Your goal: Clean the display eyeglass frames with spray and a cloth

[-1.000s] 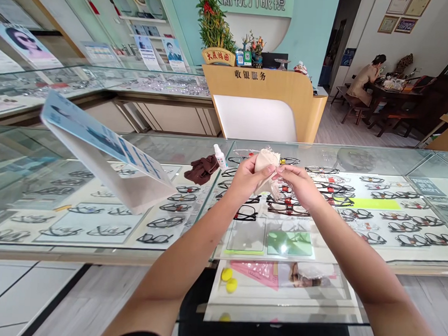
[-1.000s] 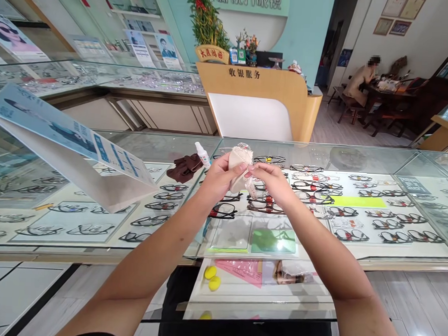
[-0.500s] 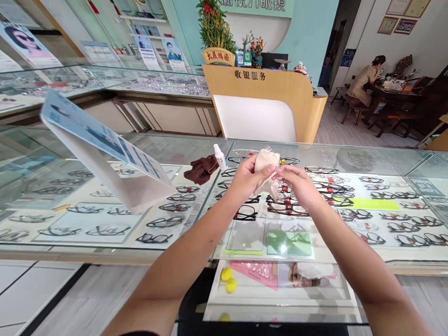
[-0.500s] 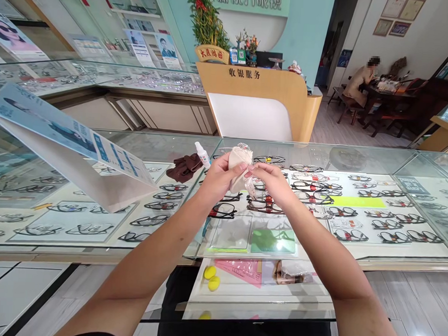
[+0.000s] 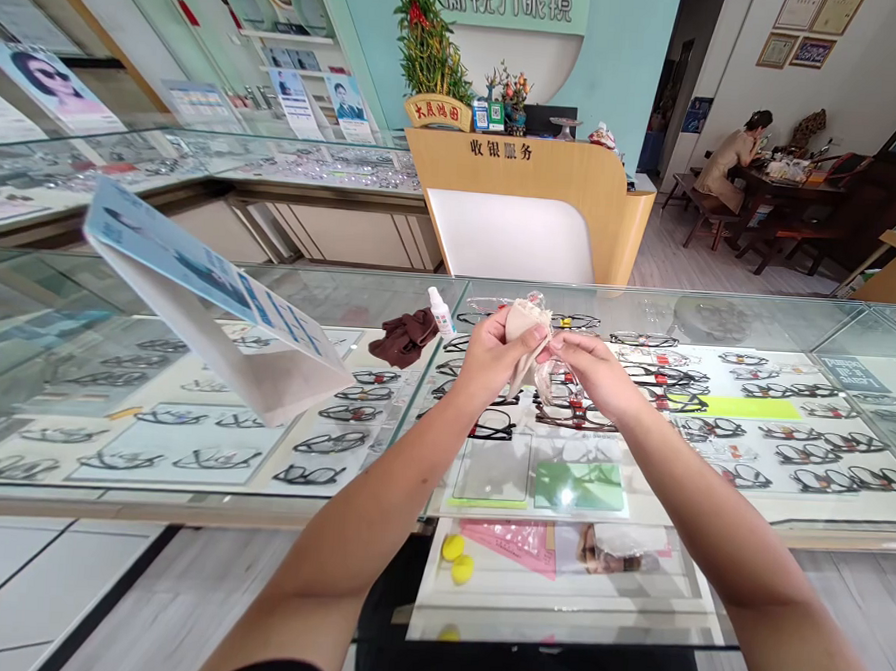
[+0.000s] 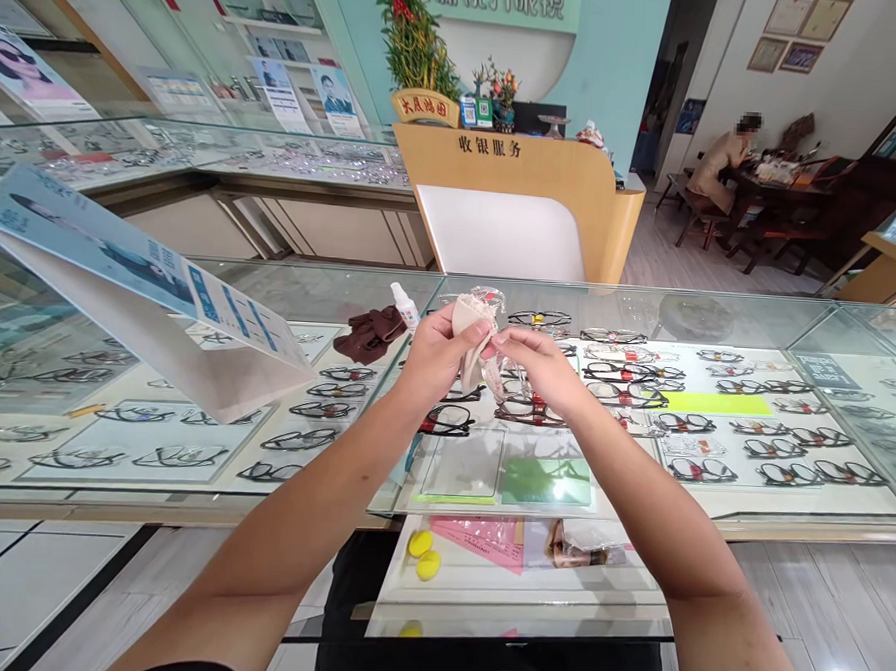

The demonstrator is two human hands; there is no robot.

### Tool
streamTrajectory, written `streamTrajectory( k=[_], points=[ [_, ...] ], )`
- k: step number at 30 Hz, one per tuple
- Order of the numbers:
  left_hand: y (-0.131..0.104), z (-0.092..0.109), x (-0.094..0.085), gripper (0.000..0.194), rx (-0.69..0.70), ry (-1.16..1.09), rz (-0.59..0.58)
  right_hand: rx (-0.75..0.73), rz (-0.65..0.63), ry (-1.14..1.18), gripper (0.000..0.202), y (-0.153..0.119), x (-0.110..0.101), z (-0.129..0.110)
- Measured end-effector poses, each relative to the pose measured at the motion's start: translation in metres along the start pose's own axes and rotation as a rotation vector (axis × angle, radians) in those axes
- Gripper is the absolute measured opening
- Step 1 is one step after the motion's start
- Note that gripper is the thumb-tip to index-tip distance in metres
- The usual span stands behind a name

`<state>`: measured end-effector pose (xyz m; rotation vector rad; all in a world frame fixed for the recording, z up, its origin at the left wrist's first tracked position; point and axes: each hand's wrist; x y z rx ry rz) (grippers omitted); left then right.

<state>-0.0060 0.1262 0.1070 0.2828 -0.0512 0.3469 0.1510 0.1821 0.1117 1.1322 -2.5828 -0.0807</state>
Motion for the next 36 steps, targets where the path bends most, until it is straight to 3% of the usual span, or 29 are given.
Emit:
streamTrajectory(
  k=[7, 11, 16, 22, 36],
  points=[
    [-0.001, 0.000, 0.000, 0.063, 0.039, 0.022, 0.094, -0.006, -0.034, -0.044, 0.049, -0.004, 0.006, -0.001],
    [0.004, -0.004, -0.003, 0.064, -0.019, -0.040, 0.031, -0.026, 0.016, -0.037, 0.046, -0.002, 0.004, -0.001],
    [0.004, -0.004, -0.006, 0.060, 0.005, 0.002, -0.026, 0.012, 0.042, 0.022, 0.043, -0.001, 0.004, 0.000],
    [-0.002, 0.001, -0.001, 0.057, 0.064, 0.001, 0.018, 0.024, 0.003, 0.015, 0.040, -0.002, 0.006, 0.000],
    [-0.003, 0.005, 0.003, 0.058, 0.053, -0.039, -0.020, 0.024, -0.019, 0.006, 0.040, -0.002, 0.004, 0.003]
  ],
)
Point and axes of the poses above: each hand's wrist, its own y-axis towards the middle knuckle, its own x-axis out of the palm, z = x × y, and after that the axes turned 11 degrees about y, right-handed
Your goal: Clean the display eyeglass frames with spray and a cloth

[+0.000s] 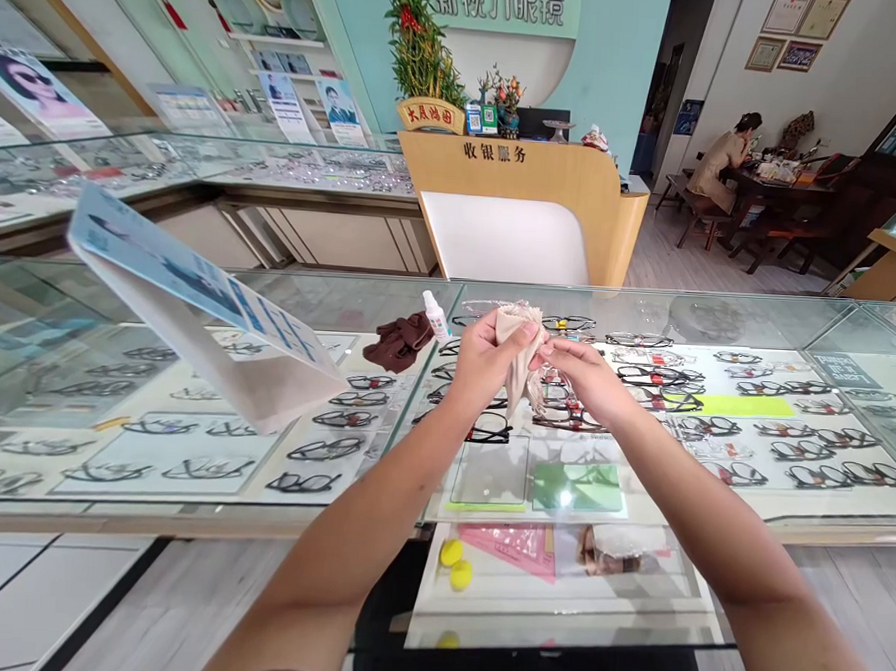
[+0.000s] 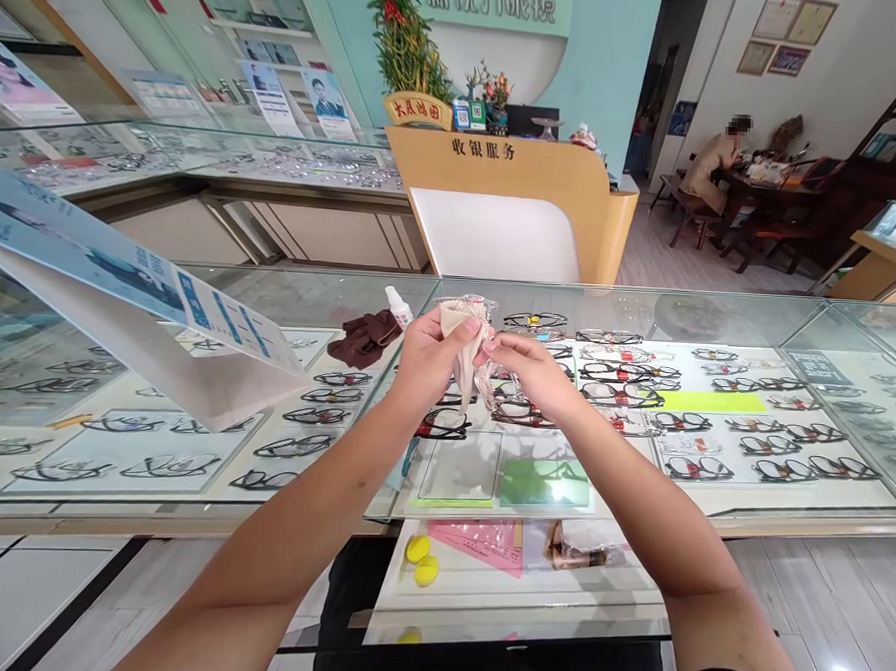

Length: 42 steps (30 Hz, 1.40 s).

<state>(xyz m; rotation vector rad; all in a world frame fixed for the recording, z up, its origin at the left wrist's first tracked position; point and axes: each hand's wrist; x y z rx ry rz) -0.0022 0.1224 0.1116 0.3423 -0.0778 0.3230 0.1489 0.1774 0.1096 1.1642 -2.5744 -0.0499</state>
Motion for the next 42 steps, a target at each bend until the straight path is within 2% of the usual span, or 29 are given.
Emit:
streamTrajectory(
  k=[9, 15, 20, 22, 26, 28, 30, 34, 37, 42],
  points=[
    [0.002, -0.004, -0.004, 0.061, 0.006, 0.061, 0.072, 0.004, 0.000, 0.006, 0.039, 0.001, -0.001, 0.000],
    [0.001, -0.004, -0.003, 0.061, 0.013, 0.059, 0.065, 0.008, -0.002, -0.009, 0.041, 0.000, 0.000, 0.000],
    [0.001, -0.010, -0.005, 0.062, 0.046, 0.106, 0.105, 0.014, -0.013, -0.018, 0.043, -0.001, 0.001, -0.002],
    [0.003, -0.013, -0.009, 0.065, 0.041, 0.122, 0.078, 0.000, -0.009, -0.002, 0.042, -0.001, 0.000, -0.004],
    [0.008, -0.017, -0.018, 0.065, 0.017, 0.113, -0.068, 0.009, 0.029, 0.068, 0.040, 0.000, -0.005, -0.008],
    [0.008, -0.016, -0.019, 0.063, 0.010, 0.098, -0.140, 0.034, 0.045, 0.105, 0.042, 0.001, -0.006, -0.008],
    [0.007, -0.013, -0.017, 0.062, 0.017, 0.091, -0.164, 0.045, 0.044, 0.122, 0.044, 0.001, -0.004, -0.007],
    [0.003, -0.006, -0.009, 0.056, 0.076, 0.114, -0.027, 0.021, 0.012, 0.059, 0.049, -0.001, 0.002, -0.004],
    [0.002, -0.005, -0.007, 0.060, 0.099, 0.132, 0.064, 0.002, -0.022, 0.032, 0.051, -0.002, 0.004, -0.004],
    [0.003, -0.009, -0.010, 0.066, 0.063, 0.140, 0.049, 0.010, 0.002, 0.012, 0.047, 0.000, -0.004, -0.010]
  ],
)
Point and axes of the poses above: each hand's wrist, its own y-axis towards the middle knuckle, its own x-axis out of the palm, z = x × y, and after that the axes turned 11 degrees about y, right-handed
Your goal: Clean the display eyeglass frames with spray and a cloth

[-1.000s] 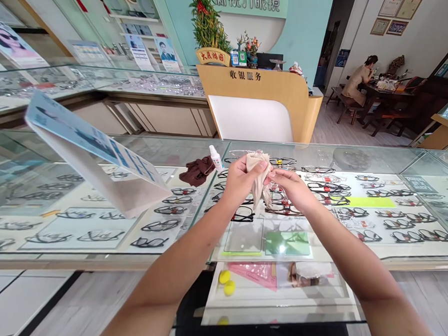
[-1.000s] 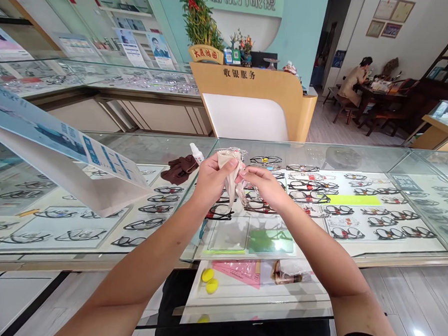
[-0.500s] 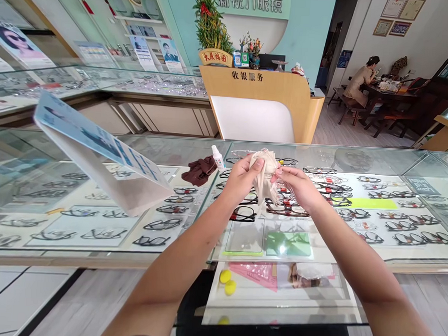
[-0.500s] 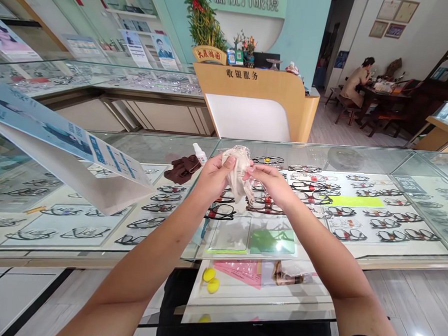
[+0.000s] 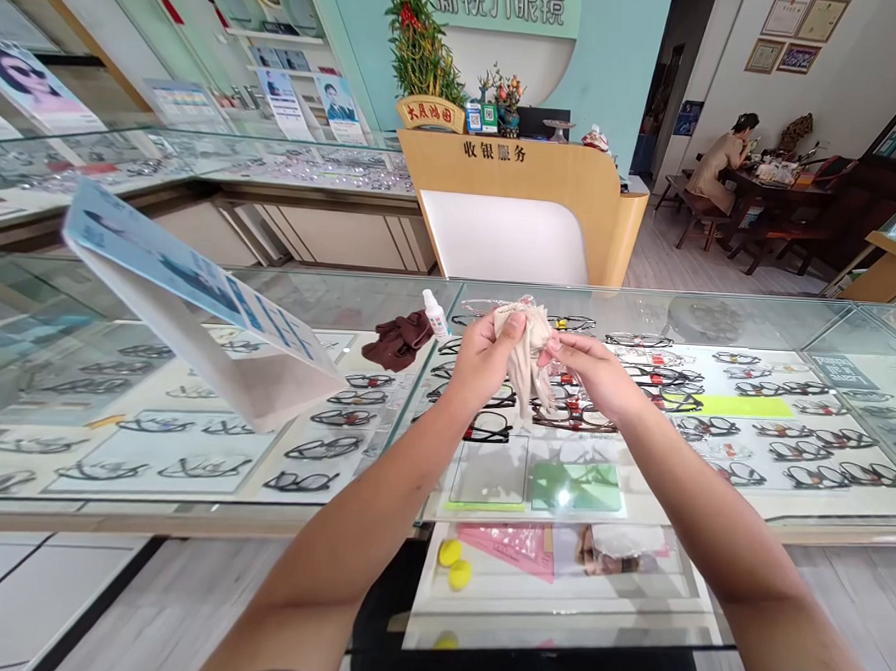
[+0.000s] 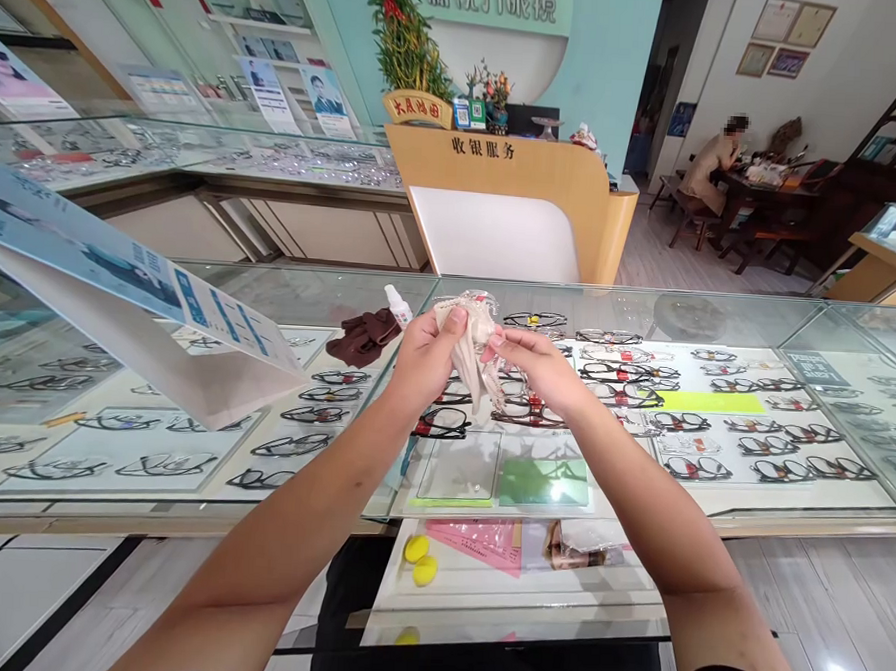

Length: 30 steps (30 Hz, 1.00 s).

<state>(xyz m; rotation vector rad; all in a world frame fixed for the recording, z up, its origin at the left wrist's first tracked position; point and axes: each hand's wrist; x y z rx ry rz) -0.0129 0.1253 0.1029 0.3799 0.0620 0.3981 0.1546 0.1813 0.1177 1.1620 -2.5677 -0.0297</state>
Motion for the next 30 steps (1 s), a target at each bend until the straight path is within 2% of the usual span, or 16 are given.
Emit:
streamTrajectory(
  k=[3, 7, 12, 16, 19, 24, 30],
  points=[
    [0.000, 0.000, 0.000, 0.063, -0.013, -0.045, -0.054, 0.022, 0.033, 0.050, 0.048, 0.001, -0.002, -0.001],
    [-0.001, 0.007, 0.003, 0.063, -0.031, -0.075, -0.111, 0.036, 0.015, 0.124, 0.050, 0.000, 0.004, 0.002],
    [-0.005, 0.009, 0.004, 0.060, -0.021, -0.053, -0.023, 0.008, -0.012, 0.035, 0.047, -0.002, 0.007, 0.001],
    [-0.002, 0.002, 0.000, 0.063, -0.015, -0.003, -0.016, -0.024, -0.009, -0.065, 0.045, -0.003, 0.002, -0.003],
    [0.002, -0.002, -0.003, 0.066, -0.021, -0.032, -0.057, -0.050, 0.006, -0.055, 0.046, -0.003, -0.001, -0.007],
    [0.003, 0.001, -0.003, 0.062, -0.039, -0.130, -0.193, -0.057, 0.021, -0.015, 0.049, -0.002, 0.000, -0.007],
    [0.000, 0.010, 0.000, 0.064, -0.044, -0.135, -0.130, 0.012, 0.016, 0.039, 0.053, -0.003, 0.010, 0.002]
  ],
)
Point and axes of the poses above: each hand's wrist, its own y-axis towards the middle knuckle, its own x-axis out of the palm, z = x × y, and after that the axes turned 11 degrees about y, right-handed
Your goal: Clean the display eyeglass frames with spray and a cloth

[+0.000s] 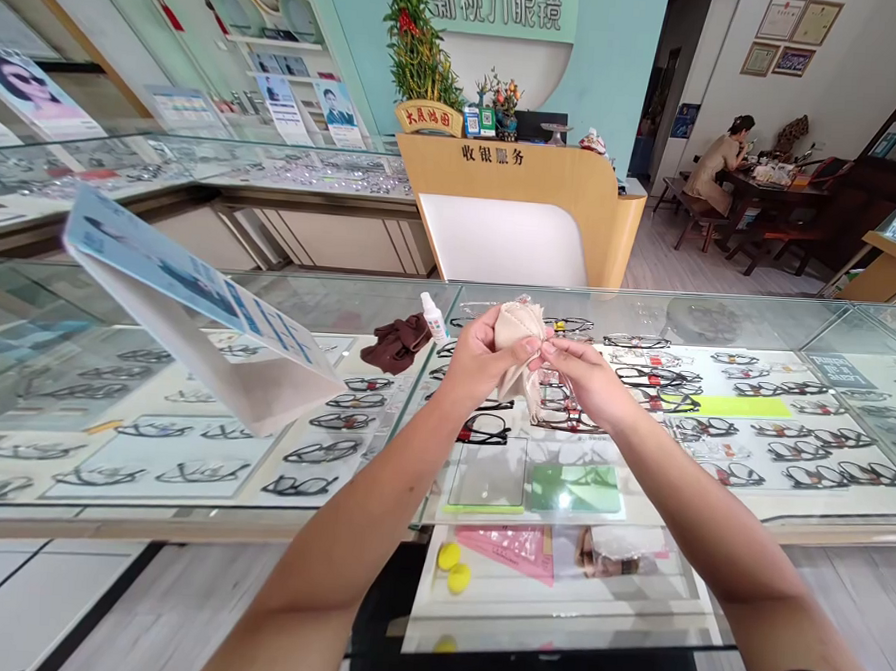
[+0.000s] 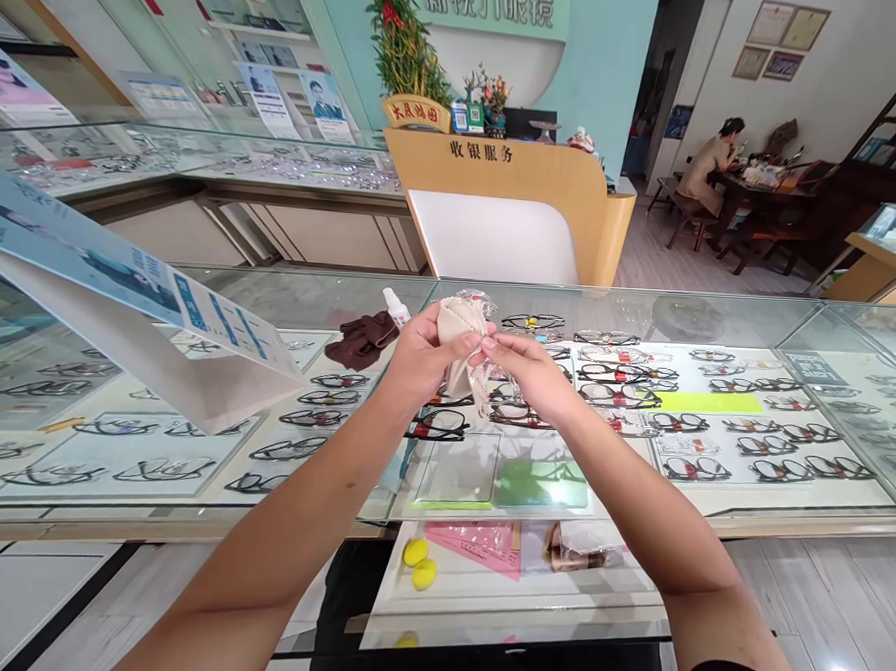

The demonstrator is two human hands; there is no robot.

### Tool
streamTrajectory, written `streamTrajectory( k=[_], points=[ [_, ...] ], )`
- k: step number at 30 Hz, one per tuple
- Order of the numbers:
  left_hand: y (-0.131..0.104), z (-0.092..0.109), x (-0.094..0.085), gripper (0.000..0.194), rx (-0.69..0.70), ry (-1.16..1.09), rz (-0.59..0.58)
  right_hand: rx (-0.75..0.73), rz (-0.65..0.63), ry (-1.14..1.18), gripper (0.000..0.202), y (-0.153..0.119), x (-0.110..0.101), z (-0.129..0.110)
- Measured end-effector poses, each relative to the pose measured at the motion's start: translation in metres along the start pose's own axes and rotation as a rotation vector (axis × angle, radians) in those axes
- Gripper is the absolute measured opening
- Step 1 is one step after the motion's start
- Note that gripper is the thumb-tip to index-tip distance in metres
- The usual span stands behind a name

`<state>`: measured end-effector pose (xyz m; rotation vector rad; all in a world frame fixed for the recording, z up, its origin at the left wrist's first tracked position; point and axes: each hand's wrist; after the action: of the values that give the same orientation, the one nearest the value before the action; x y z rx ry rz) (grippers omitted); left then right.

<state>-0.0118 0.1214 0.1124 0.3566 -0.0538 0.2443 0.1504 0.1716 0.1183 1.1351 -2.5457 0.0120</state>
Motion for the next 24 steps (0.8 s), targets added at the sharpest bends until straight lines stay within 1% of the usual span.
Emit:
streamTrajectory(
  k=[4, 7, 12, 14, 19, 21, 24],
  points=[
    [-0.002, 0.005, 0.003, 0.059, 0.016, 0.024, 0.034, -0.015, -0.026, -0.009, 0.056, -0.001, 0.004, 0.004],
    [-0.003, 0.004, 0.005, 0.058, 0.022, 0.040, 0.047, -0.037, -0.057, -0.020, 0.056, -0.002, 0.004, 0.005],
    [-0.001, -0.003, 0.001, 0.064, 0.019, 0.072, 0.109, -0.062, -0.022, -0.059, 0.051, -0.002, 0.003, 0.001],
    [-0.001, -0.004, -0.001, 0.064, 0.006, 0.071, 0.093, -0.061, -0.005, -0.038, 0.049, -0.002, 0.003, -0.002],
    [-0.001, 0.001, 0.000, 0.065, -0.014, 0.044, -0.015, -0.027, 0.015, 0.068, 0.048, -0.001, 0.003, -0.004],
    [-0.001, 0.004, 0.001, 0.066, 0.002, 0.038, -0.007, -0.015, 0.017, 0.113, 0.049, -0.001, 0.003, 0.000],
    [-0.003, 0.005, 0.002, 0.062, 0.017, 0.051, 0.002, -0.028, 0.000, 0.123, 0.053, -0.001, 0.006, 0.008]
  ],
)
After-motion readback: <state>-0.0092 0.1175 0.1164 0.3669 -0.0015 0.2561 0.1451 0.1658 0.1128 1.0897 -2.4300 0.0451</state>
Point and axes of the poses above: each hand's wrist, its own y-axis towards the middle knuckle, its own x-axis out of the palm, z = x × y, and after that the axes turned 11 degrees about y, right-handed
